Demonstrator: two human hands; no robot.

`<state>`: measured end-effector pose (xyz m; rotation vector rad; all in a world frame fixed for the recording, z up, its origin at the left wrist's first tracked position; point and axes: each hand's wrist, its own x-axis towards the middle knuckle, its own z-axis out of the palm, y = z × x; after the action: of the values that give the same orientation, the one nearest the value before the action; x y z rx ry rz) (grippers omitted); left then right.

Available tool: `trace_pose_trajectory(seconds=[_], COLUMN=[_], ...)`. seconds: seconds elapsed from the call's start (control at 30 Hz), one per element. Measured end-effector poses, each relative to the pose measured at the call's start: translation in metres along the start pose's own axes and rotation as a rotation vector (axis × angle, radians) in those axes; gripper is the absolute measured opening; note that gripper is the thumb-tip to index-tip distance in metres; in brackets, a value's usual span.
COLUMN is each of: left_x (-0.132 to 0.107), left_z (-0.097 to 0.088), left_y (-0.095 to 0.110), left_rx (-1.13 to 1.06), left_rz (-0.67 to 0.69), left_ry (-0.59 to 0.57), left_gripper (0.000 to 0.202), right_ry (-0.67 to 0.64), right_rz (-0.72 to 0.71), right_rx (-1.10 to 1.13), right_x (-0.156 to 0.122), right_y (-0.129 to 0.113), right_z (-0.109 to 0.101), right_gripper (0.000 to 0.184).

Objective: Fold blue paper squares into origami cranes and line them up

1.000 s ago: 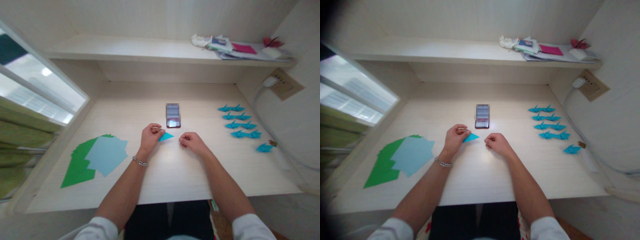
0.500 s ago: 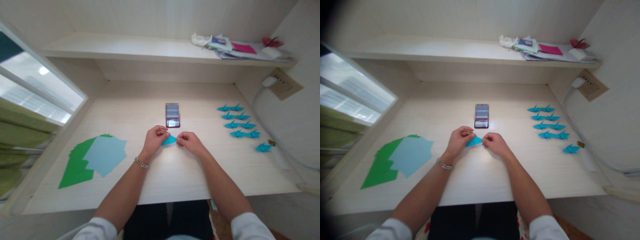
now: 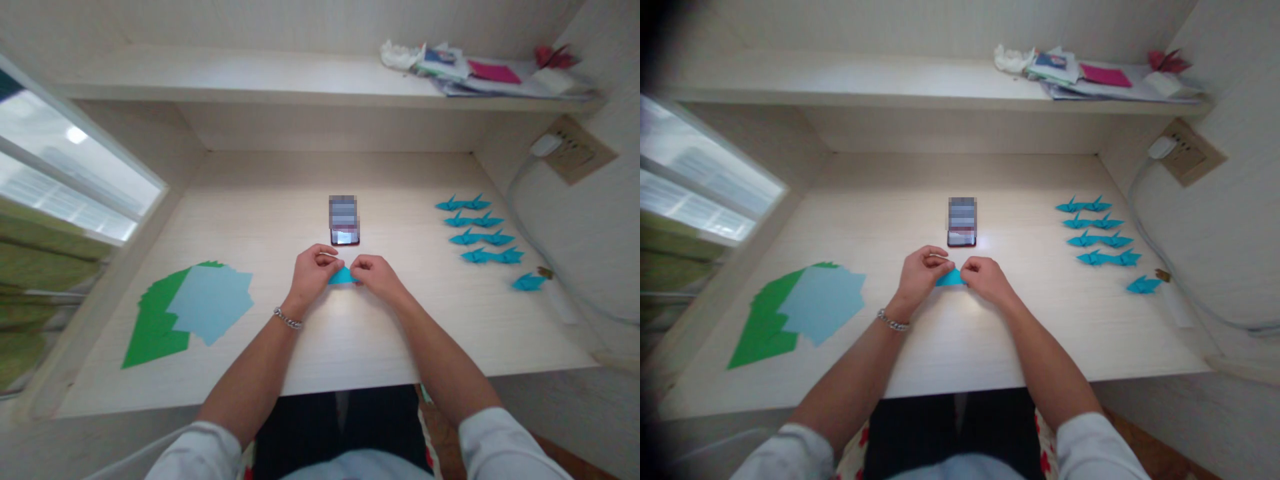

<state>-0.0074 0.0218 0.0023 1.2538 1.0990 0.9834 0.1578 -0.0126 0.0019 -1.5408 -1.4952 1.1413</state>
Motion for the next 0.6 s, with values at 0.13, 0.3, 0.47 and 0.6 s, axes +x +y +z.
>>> trace_pose_trajectory(seconds=[0.13, 0.3, 0.47, 0.6], left_x=[0.003, 0.007, 0.006, 0.001], left_z=[-0.005, -0.014, -0.010, -0.002], left_y=[0.001, 0.001, 0.000, 0.000], left_rx=[-0.017, -0.005, 0.019, 0.051], left_rz=[-0.014, 0.013, 0.037, 0.049], left_ry=[0.050, 0.116, 0.102, -0.045], left_gripper=[0.035, 0.036, 0.037, 0.029], right_ry=[-0.060, -0.101, 0.041, -0.012], right_rz=[0.044, 0.067, -0.026, -0.096], right_rx=[0.065, 0.127, 0.226, 0.094], right_x=[-0.001, -0.003, -0.003, -0.003], right_y=[0.002, 0.006, 0.003, 0.001], right_z=[-0.008, -0.022, -0.018, -0.006], right_gripper=[0.010, 0.007, 0.015, 0.016])
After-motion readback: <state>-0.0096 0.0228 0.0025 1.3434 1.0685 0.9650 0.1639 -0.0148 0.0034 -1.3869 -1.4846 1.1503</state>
